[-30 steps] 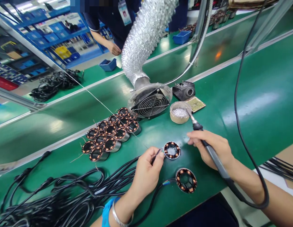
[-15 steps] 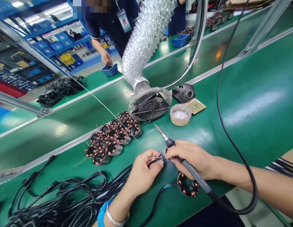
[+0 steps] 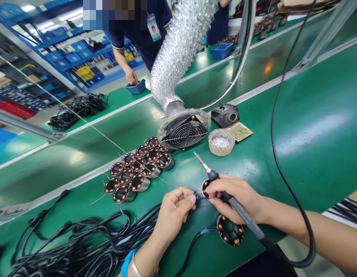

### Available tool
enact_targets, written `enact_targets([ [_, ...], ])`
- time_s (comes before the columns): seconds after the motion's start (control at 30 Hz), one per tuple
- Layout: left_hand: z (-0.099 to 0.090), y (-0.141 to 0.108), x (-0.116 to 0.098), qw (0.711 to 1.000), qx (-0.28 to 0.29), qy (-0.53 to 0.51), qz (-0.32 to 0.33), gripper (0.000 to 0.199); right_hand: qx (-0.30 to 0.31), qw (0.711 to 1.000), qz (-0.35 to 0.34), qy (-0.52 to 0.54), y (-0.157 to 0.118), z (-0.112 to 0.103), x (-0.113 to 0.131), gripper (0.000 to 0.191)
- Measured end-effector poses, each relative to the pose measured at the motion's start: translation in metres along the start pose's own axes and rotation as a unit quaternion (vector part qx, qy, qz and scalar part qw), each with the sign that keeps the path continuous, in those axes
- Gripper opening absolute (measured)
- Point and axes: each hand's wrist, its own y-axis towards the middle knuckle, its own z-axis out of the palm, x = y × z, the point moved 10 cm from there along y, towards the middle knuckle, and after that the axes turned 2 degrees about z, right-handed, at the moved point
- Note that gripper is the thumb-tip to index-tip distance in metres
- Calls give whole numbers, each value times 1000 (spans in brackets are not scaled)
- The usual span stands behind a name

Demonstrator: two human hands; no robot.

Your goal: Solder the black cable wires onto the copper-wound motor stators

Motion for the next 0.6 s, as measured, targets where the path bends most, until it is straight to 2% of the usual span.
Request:
enact_targets([
  [0.23,6,4,-7,999,-26,1,-24,29,-9,1000,2,-18,-1,3,1,26],
  [0.4,12,2,-18,999,5,50,14,25,-13,999,0,-36,1,0,2,27],
  [0.6,-1,2,-13,999,-24,36,25,27,21,998,7,-55,14,-2,0,37],
])
